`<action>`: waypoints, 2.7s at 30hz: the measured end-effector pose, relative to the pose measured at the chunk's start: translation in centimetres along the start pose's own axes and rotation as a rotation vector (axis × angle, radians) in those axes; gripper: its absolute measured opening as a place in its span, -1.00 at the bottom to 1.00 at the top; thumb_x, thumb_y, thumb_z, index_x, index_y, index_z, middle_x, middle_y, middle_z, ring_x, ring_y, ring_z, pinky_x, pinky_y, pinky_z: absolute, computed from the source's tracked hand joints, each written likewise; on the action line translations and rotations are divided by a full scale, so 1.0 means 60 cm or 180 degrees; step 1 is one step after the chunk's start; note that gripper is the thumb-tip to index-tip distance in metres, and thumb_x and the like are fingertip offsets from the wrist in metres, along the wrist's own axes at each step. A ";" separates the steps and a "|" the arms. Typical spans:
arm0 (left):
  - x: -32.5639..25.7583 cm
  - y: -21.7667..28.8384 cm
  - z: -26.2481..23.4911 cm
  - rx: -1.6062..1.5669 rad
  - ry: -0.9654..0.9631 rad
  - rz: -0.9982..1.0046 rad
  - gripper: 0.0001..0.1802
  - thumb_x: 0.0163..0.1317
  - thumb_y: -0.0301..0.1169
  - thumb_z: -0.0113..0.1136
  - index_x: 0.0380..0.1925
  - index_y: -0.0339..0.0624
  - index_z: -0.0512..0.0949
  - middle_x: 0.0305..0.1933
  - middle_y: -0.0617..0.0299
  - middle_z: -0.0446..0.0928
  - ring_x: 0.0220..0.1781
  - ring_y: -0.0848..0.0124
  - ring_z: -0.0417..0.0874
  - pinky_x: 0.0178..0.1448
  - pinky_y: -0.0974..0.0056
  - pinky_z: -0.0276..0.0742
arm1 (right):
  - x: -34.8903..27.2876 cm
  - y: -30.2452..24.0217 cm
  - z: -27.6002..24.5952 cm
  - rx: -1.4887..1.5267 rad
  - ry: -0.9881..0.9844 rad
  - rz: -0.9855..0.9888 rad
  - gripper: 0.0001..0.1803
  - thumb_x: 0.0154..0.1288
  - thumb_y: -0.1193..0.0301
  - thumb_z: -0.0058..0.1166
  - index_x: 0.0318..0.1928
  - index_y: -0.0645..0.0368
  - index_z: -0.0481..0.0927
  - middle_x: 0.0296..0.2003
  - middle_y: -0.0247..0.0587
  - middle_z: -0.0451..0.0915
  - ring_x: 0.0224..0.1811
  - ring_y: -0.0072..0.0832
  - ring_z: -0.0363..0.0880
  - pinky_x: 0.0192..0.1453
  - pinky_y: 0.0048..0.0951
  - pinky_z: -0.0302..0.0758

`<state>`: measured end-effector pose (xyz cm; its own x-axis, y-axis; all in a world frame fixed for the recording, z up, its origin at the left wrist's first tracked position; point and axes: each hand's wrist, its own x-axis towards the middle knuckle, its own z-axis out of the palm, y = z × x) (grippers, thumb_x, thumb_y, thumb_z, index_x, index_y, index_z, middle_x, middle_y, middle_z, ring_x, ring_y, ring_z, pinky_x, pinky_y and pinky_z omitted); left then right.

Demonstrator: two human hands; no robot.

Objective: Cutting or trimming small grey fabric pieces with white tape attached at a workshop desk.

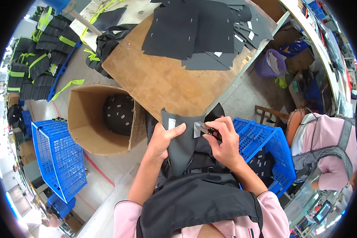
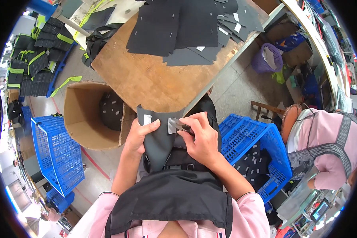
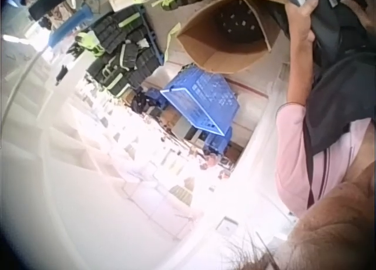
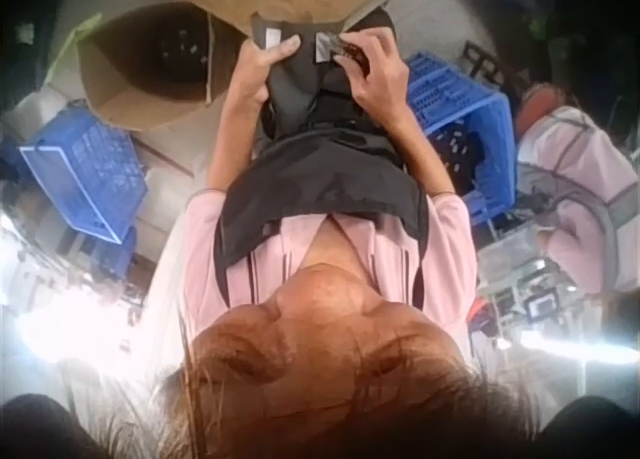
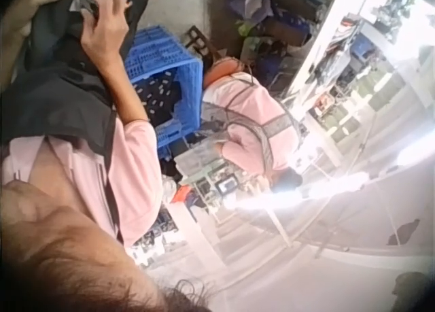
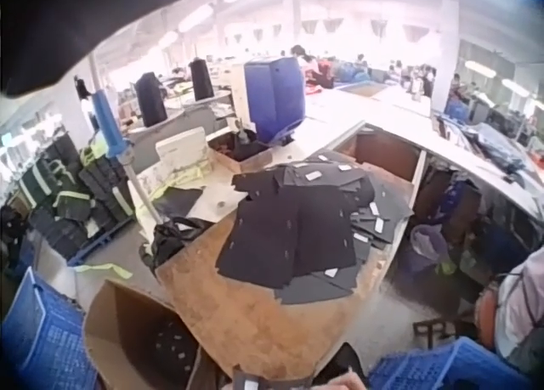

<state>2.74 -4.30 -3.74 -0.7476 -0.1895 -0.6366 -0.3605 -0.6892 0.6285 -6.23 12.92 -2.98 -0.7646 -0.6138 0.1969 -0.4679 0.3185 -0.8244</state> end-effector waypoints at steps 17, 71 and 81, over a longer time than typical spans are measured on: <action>-0.003 -0.008 0.006 0.0006 0.0192 0.0537 -0.74 0.11 -0.50 0.23 -0.19 -0.17 0.43 -0.33 0.32 0.47 -0.31 0.55 0.48 -0.22 0.42 0.44 | 0.012 -0.002 0.001 -0.0666 -0.0025 -0.0748 -0.69 -0.12 0.51 0.26 -0.26 0.15 0.55 -0.47 -0.24 0.45 -0.55 -0.35 0.43 -0.49 -0.44 0.36; 0.282 0.234 -0.205 0.4150 0.3675 0.1624 -0.13 0.06 -0.12 0.25 0.32 0.11 0.01 0.43 -0.06 -0.20 0.46 0.02 -0.22 0.28 -0.39 -0.20 | 0.305 0.068 0.058 0.0879 0.1030 0.0732 -0.66 0.03 0.54 0.13 -0.11 0.26 0.44 -0.57 -0.35 0.43 -0.52 -0.64 0.39 -0.39 -0.54 0.41; 0.107 0.095 0.033 0.0228 -0.0898 0.0600 -0.36 0.15 -0.48 0.16 0.24 -0.28 0.19 0.21 0.13 0.28 0.22 0.38 0.32 0.25 0.30 0.26 | 0.158 -0.003 0.034 0.3665 -0.0472 0.1728 -0.62 0.41 0.37 -0.20 0.17 0.25 0.32 -0.21 -0.16 0.58 -0.70 -0.74 0.32 -0.68 -0.74 0.17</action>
<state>-5.22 -8.09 -3.35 -0.9259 -0.1011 -0.3639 -0.2321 -0.6078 0.7594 -12.50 5.55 -2.03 -0.6447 -0.7001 -0.3069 0.5954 -0.2081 -0.7760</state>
